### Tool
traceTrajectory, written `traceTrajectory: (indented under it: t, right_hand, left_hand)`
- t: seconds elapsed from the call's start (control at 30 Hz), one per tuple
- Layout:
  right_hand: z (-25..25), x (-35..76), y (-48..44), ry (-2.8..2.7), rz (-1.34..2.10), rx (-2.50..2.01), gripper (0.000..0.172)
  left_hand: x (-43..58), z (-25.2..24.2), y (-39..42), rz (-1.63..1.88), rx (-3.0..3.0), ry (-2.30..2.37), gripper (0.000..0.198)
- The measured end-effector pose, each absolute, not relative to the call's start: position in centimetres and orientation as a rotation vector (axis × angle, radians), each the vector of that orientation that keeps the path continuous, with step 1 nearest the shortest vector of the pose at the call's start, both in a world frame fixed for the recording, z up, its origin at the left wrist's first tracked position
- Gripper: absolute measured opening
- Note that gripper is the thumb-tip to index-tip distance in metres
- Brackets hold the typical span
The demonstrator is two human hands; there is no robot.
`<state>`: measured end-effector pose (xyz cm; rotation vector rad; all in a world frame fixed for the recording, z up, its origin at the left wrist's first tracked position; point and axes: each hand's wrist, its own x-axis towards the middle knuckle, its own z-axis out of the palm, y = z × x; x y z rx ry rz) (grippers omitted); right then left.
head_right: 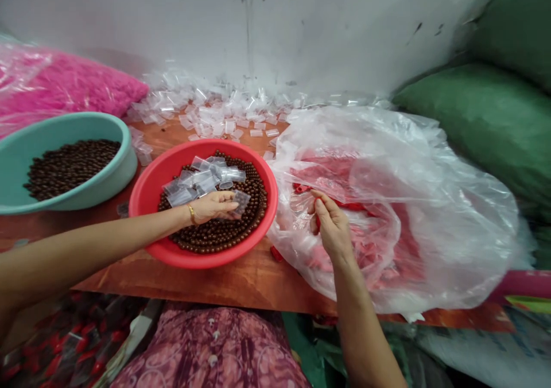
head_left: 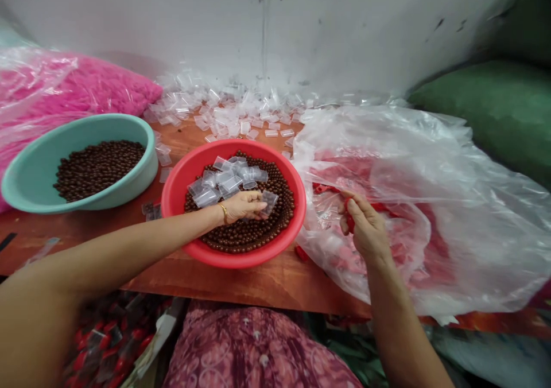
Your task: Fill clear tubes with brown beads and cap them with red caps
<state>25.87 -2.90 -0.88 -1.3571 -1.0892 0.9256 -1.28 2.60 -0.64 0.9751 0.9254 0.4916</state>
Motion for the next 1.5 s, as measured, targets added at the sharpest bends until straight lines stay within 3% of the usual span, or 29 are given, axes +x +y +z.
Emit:
traceTrajectory:
  t: [0.1, 0.2, 0.47, 0.63, 0.77, 0.97, 1.17, 1.5]
  right_hand:
    - [-0.7, 24.9, -3.0, -1.009, 0.977, -1.31, 0.033]
    - [-1.1, 24.3, -3.0, -0.981, 1.006, -1.276, 0.031]
    - [-1.1, 24.5, -3.1, -0.911, 1.102, -1.215, 0.031]
    - [-0.4, 24.8, -3.4, -0.916, 1.192, -1.22, 0.034]
    - [0.3, 23.5, -3.4, -0.964, 1.325, -1.206, 0.032]
    - [2.1, 19.5, -2.4, -1.121, 1.288, -1.16, 0.038]
    - [3.4, 15.0, 0.3, -1.435, 1.118, -1.096, 0.033]
    - [4.3, 14.6, 2.7, -1.824, 1.312, -0.977, 0.02]
  left_hand:
    - [-1.1, -0.5, 1.5, 0.252, 0.979, 1.207, 0.023]
    - [0.0, -0.9, 1.4, 0.135, 0.956, 1.365, 0.022]
    - [1.4, -1.3, 3.9, 0.474, 0.908, 1.251, 0.006]
    - [-0.8, -0.3, 3.8, 0.751, 0.916, 0.842, 0.042]
    - [-2.0, 1.0, 3.1, 0.773, 1.002, 0.743, 0.052]
    - [-2.2, 2.8, 1.5, 0.689, 1.111, 0.713, 0.037]
    - [-2.3, 2.6, 1.6, 0.54, 1.009, 0.65, 0.021]
    - [-2.5, 3.1, 2.2, 0.361, 1.071, 0.779, 0.023]
